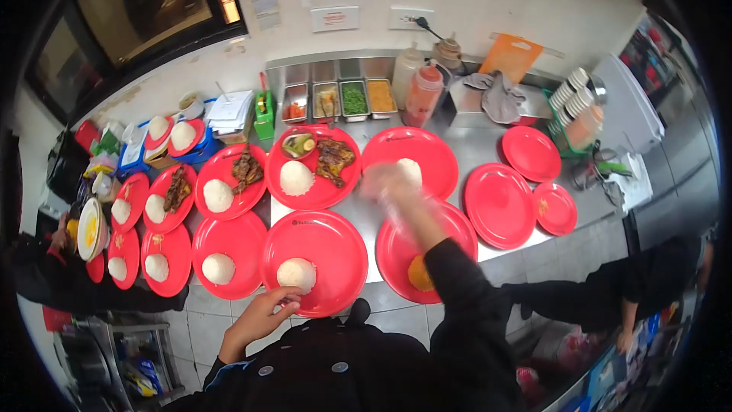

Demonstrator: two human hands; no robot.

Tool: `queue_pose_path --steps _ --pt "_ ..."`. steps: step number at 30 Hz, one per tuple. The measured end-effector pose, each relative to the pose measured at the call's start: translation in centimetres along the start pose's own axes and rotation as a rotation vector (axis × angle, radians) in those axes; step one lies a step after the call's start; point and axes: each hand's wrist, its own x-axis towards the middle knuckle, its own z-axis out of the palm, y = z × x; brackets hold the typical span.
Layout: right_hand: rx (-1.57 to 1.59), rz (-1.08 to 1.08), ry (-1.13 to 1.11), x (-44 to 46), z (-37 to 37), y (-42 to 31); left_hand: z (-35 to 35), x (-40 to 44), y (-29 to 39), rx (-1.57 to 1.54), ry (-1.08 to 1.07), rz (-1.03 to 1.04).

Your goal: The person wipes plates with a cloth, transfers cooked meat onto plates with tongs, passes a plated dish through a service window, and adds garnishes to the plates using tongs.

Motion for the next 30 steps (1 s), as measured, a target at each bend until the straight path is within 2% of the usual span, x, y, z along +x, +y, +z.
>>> queue_pose_path --steps 2,5,9,11,12,13,16,18,20,26,27,30 --pt "-0.014 0.203 -0.075 0.6 3.1 4.2 0.5 -0.3 1.3 -0.003 0.006 0.003" --pt "-0.005 0.272 0.019 1.7 5.2 8.1 0.8 -1.5 1.8 -0.005 0.009 0.033" --pt "0.005 0.219 0.243 2.3 6.1 11.0 0.9 -2.5 -1.6 0.078 0.073 0.157" --pt "0.029 0.185 0.363 2.8 6.4 10.9 0.1 -3.0 -2.4 0.048 0.055 0.104" --pt "0.048 0.171 0.421 3.2 6.5 11.1 -1.3 -4.0 -0.2 0.047 -0.021 -0.048" --pt "0.073 0.155 0.471 3.6 6.5 11.5 -1.3 -4.3 -2.0 0.038 0.062 0.060" --pt "0.187 0.072 0.517 6.5 3.8 16.5 -3.2 -5.6 -2.4 0.070 0.065 0.022" --pt "0.271 0.033 0.525 6.2 4.3 16.3 -4.6 -6.1 -1.7 0.098 0.064 0.045" --pt "0.090 -0.011 0.645 5.7 5.1 16.3 -5.5 -7.0 -1.8 0.125 0.067 0.048" --pt "0.013 -0.090 0.718 5.5 6.3 14.0 -6.3 -8.0 -3.5 0.008 0.133 0.158" --pt "0.015 -0.072 0.711 5.3 6.4 13.7 -6.6 -8.3 -3.6 0.182 0.158 0.170" --pt "0.085 -0.071 0.724 4.4 7.2 12.7 -6.5 -8.7 -3.8 0.143 0.166 0.074"
